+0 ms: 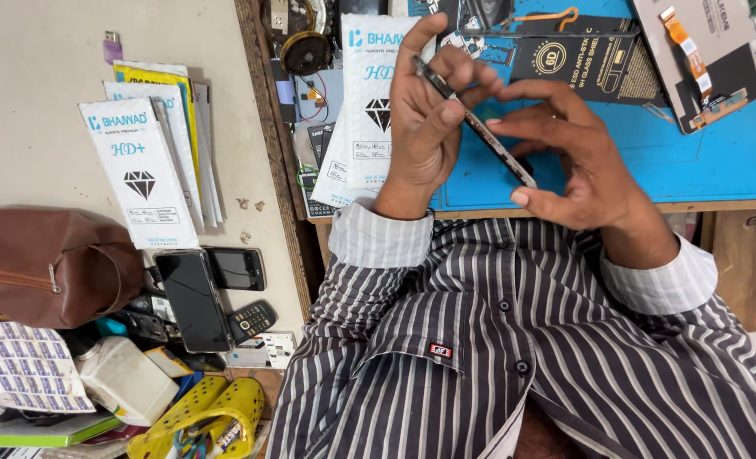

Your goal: The person disassembles a smartphone, removes the battery, and replaces it with a new one. They then reassemble the phone and power it on to confirm it boots to the Vivo logo.

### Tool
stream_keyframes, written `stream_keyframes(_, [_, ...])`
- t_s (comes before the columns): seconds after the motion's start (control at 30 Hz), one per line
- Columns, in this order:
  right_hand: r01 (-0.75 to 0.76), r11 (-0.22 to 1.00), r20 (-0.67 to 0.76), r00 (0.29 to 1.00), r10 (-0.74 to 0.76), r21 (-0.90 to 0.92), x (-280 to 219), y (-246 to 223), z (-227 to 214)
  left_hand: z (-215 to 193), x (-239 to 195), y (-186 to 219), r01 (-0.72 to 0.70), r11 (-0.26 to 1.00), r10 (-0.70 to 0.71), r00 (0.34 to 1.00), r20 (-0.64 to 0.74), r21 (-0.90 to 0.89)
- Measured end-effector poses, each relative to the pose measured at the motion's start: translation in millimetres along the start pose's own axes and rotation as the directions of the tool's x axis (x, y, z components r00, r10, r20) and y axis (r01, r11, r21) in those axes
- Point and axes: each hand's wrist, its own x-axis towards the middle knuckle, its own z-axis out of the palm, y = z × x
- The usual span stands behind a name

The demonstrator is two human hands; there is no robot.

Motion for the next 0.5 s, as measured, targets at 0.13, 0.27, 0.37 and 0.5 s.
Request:
stream_keyframes(0.13, [0.040, 0.999, 0.032, 0.999, -0.040, -0.002, 2, -2, -6, -6, 2, -3, -0.013, 1.000, 0.013, 0.999, -0.046, 0.002])
stream_keyframes(0.27, [0.081, 0.982, -0.036, 0.995, -0.089, -0.173, 8, -10, -12, -6, -1, -4, -0.042, 0.997, 0.045, 0.998, -0.049, 0.069])
stream_keyframes(0.37, [-0.032, 0.999, -0.129, 0.991, 0.026, -0.044, 11, -11, -6, -4, 0, -3, -0.051, 0.994, 0.057, 0.997, -0.052, 0.101])
stream_keyframes(0.5, [-0.068, 0.982, -0.198, 0.975, 0.103, 0.178, 16, -6, 8, 0, 2, 1, -0.066, 0.990, 0.074, 0.996, -0.057, 0.127])
